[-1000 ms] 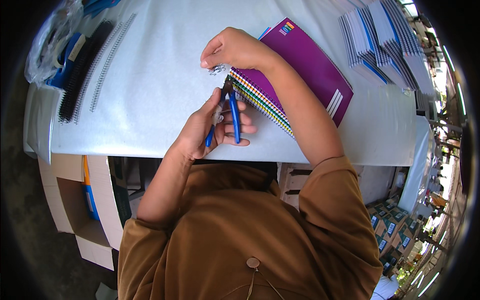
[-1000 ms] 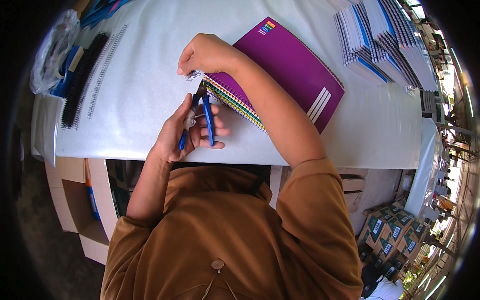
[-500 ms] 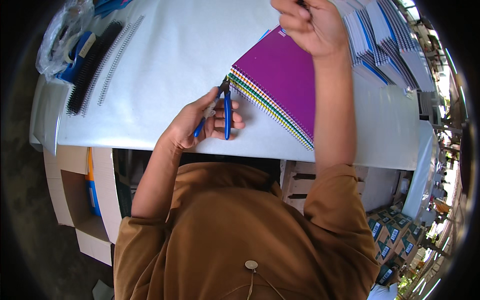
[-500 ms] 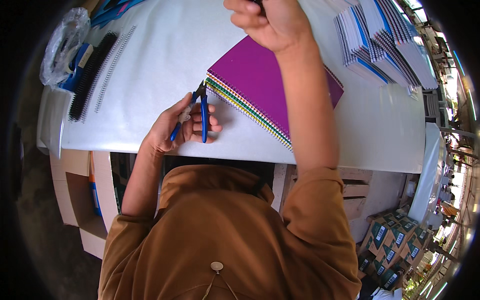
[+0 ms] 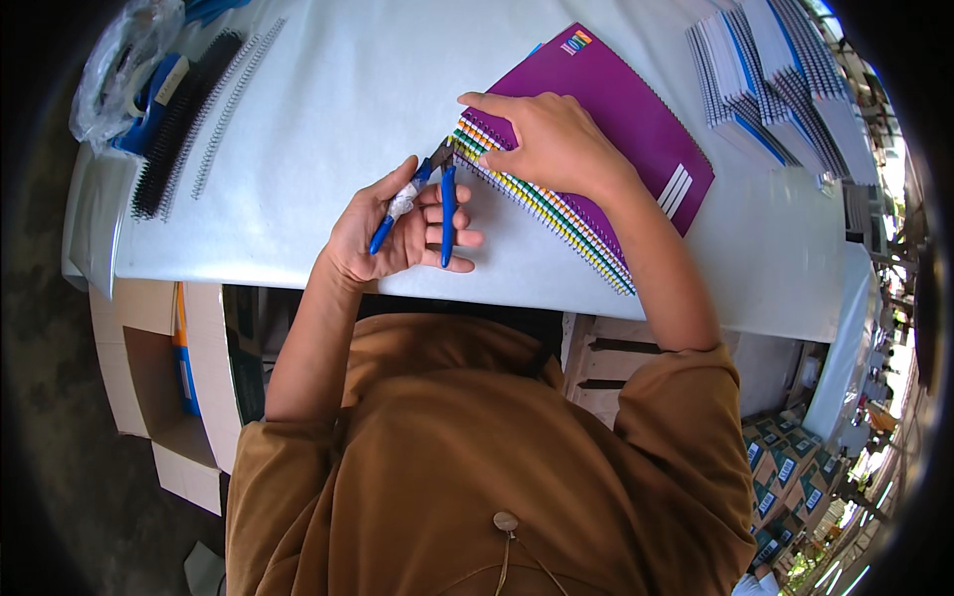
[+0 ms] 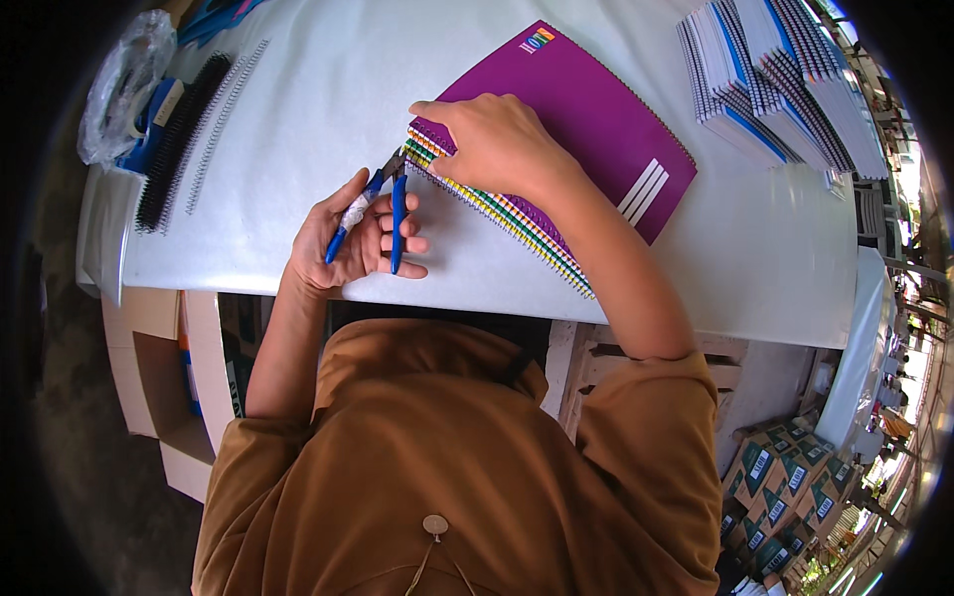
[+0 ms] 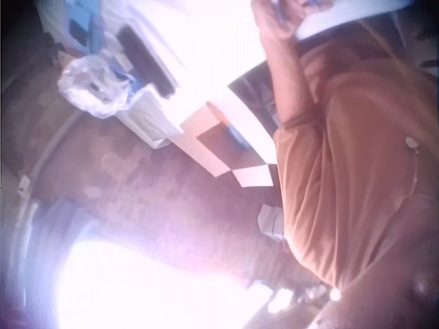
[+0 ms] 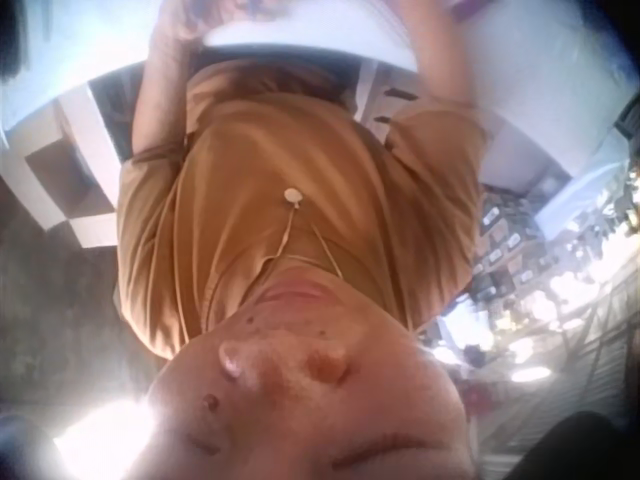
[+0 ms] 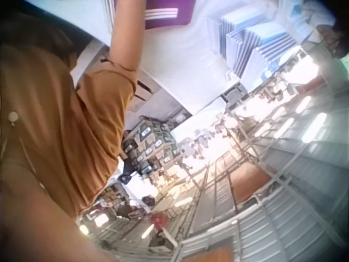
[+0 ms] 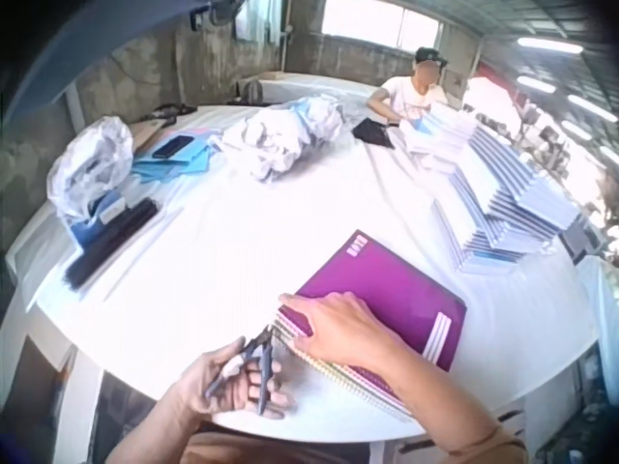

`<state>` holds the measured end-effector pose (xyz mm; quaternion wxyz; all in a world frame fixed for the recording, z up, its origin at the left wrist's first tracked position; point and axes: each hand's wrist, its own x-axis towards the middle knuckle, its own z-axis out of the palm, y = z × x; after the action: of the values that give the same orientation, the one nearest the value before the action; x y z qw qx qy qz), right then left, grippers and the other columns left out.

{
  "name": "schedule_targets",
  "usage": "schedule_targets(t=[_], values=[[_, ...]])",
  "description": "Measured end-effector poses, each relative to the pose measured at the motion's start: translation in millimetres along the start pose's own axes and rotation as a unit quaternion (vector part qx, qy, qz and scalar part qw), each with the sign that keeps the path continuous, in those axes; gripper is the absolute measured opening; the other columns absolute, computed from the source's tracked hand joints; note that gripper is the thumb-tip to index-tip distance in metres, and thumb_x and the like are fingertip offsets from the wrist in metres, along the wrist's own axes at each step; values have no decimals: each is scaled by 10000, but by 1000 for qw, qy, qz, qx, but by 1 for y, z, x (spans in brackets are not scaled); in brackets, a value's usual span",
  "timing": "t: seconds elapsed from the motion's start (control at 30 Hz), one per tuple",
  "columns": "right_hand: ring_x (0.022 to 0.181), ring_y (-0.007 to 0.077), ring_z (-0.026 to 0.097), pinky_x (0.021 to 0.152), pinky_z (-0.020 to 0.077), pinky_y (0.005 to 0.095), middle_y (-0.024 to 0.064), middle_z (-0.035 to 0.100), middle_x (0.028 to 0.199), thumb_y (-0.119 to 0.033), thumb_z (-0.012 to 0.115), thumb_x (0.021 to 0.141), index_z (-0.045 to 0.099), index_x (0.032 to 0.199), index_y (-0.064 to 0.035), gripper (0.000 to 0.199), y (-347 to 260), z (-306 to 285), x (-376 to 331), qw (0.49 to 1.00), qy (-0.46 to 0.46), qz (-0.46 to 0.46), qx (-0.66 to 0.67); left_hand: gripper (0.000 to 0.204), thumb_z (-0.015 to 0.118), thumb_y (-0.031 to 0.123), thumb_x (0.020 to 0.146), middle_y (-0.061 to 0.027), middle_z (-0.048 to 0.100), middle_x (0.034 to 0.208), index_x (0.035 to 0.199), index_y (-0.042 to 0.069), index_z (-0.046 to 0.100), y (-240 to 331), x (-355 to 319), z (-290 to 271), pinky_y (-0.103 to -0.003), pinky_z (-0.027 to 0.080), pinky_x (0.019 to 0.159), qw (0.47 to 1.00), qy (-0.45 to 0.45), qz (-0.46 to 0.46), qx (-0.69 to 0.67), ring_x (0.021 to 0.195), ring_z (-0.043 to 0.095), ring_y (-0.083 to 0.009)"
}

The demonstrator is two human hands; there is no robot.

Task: The person trims the excess wire from spiral notebooks using pliers and stacks the finished notebooks together.

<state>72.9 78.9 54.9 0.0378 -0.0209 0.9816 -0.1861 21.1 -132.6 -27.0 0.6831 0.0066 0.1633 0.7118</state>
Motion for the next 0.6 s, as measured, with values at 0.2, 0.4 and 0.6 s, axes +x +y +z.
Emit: schedule_targets(t=[0.2,0.4,0.6], values=[[700,316,634,724,504,411,167,655,768,-246,717,712,522,1278,-140,608,-3,3,-3,1000,12,12,-23,512,344,480,964,-29,464,665,959,5,535,7,4,53,-313,417,479,617,377,-28,691,529,477,-129],[729,323,646,691,512,426,150,654,799,-297,745,692,500,1282,-136,658,-15,5,-4,994,19,62,-85,622,237,499,972,-193,621,957,1136,-32,517,12,-2,44,-432,516,740,867,273,-71,412,921,631,-301],[720,304,656,640,522,405,141,657,774,-289,754,680,517,1231,-102,628,-6,15,-5,995,55,20,-79,619,208,492,975,-197,626,989,1105,-23,525,10,-5,16,-465,524,739,982,161,-25,96,931,625,-340]])
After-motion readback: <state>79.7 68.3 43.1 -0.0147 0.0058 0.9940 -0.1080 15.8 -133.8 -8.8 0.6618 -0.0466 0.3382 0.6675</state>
